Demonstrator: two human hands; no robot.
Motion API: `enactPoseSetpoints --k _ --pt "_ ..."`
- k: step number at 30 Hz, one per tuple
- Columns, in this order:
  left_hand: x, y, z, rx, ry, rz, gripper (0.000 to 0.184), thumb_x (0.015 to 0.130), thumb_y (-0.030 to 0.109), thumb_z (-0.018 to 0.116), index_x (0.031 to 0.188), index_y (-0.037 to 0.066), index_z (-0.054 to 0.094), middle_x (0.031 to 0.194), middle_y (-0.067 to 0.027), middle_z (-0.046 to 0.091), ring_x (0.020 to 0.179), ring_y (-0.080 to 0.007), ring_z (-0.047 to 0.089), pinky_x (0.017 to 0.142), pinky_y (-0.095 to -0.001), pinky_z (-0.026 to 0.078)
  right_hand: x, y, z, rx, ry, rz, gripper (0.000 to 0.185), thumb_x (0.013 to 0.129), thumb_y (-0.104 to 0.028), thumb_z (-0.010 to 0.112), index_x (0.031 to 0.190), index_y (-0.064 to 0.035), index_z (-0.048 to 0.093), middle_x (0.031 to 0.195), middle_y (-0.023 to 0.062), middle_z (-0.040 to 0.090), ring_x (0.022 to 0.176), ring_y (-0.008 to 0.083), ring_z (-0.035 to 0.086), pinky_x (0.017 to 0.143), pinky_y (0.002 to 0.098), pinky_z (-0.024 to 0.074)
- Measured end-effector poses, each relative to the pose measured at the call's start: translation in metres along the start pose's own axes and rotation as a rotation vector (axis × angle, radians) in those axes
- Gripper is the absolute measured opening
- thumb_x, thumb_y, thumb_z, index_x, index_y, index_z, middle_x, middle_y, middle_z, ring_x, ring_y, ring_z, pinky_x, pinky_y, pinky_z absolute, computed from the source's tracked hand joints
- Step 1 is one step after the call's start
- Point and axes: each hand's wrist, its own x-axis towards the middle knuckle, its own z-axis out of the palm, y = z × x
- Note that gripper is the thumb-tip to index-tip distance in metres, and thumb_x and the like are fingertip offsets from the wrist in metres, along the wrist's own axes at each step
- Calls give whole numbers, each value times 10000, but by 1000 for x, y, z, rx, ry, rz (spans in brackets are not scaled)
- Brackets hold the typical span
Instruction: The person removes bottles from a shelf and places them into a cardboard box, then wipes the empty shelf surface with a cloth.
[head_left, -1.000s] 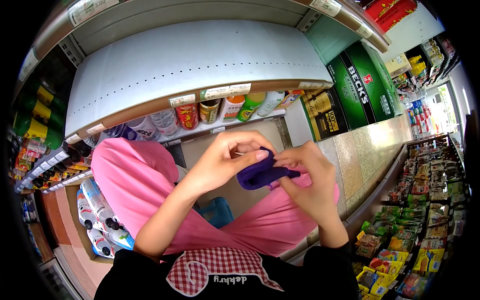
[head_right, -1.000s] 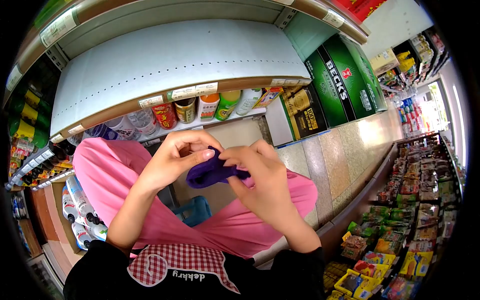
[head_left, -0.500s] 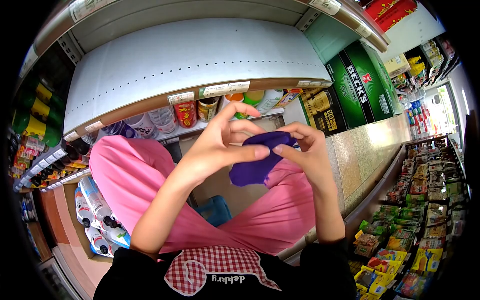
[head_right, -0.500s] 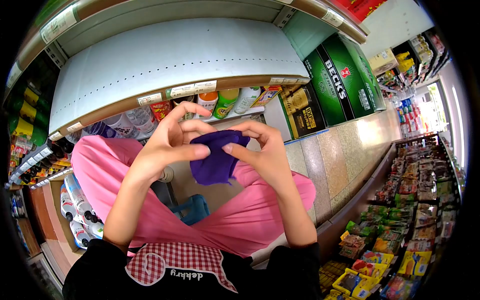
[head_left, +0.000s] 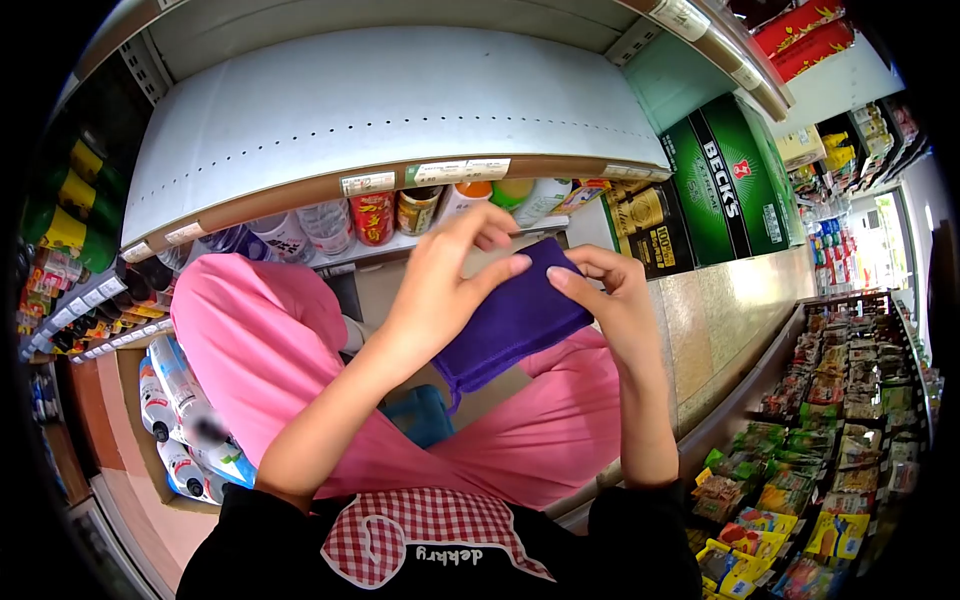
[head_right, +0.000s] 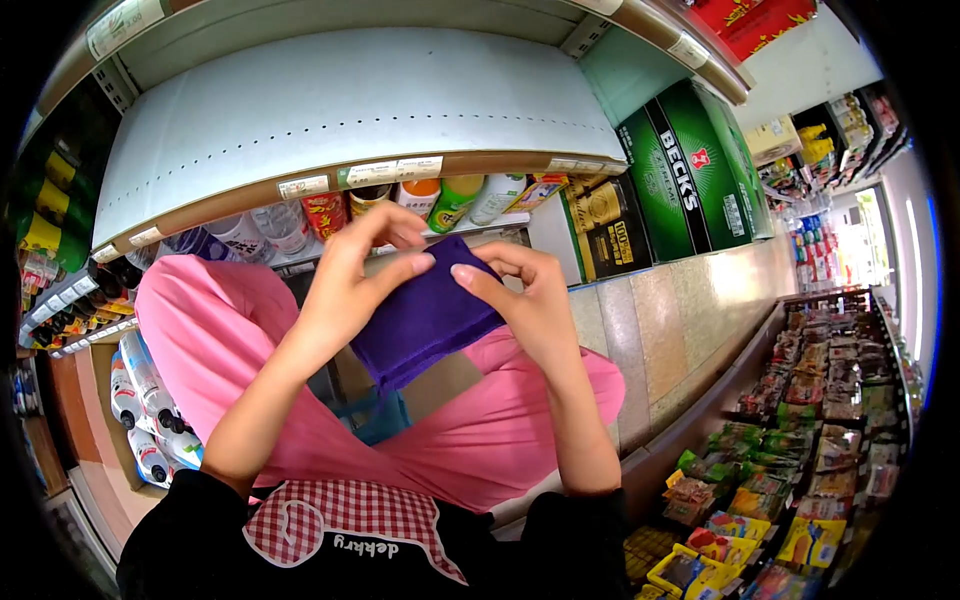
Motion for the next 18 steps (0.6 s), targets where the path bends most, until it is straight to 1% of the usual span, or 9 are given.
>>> enactPoseSetpoints --k 1,4,6,7,8,10,11,14,18 --pt "-2 -4 -5 145 87 73 237 850 89 705 1051 18 601 947 -69 642 829 -144 616 737 -278 474 1 2 2 -16 21 -44 141 862 -61 707 961 40 697 828 32 687 806 65 583 735 229 458" --pt "-19 -5 -16 -14 95 -406 226 947 199 633 1111 45 610 1054 -47 644 945 -138 596 816 -295 469 -2 16 4 -157 150 -202 140 864 -72 708 946 40 683 821 28 675 771 64 571 718 226 453" --pt "-36 -24 -14 -289 6 -547 354 992 305 565 1237 49 582 1132 -63 640 1031 -146 588 899 -305 457 -11 15 14 -220 232 -156 143 855 -75 712 937 34 669 801 48 659 746 90 571 721 233 445" --pt "-44 -23 -7 -414 -5 -739 506 1008 418 500 1323 24 528 1197 -90 630 1083 -177 591 948 -322 455 -14 25 17 -344 273 -211 136 842 -77 714 946 0 671 810 74 669 717 155 592 854 298 464" --pt "-46 -30 -7 -637 -25 -816 523 1004 434 499 1320 19 527 1199 -95 623 1089 -186 587 944 -326 461 -19 25 24 -414 255 -240 153 827 -85 716 966 -36 674 870 90 695 780 223 645 1054 428 374" --pt "-52 -56 -2 -1091 -69 -955 556 996 465 497 1312 8 526 1204 -106 610 1102 -206 580 936 -334 472 -24 30 32 -514 152 -351 210 812 -92 717 1016 -73 667 973 68 715 891 239 676 1150 554 195" --pt "-53 -68 -2 -1122 -109 -931 576 987 510 481 1308 34 523 1224 -96 609 1101 -202 582 967 -368 469 -29 30 34 -539 81 -352 229 809 -95 718 1031 -86 663 992 58 714 921 230 676 1150 571 180" --pt "-52 -70 -8 -987 -22 -1048 389 941 396 606 1143 64 623 1085 -22 675 1032 -143 604 960 -376 459 -43 29 37 -627 -130 -374 271 803 -104 721 1064 -124 651 1024 27 711 973 209 674 1146 613 152" --pt "-55 -55 -14 -803 -81 -935 297 878 154 655 1152 42 636 1025 -10 700 953 -115 634 895 -304 475 -49 25 39 -729 -394 -374 218 815 -103 707 1026 -114 654 1055 -4 721 970 212 682 1181 592 104"
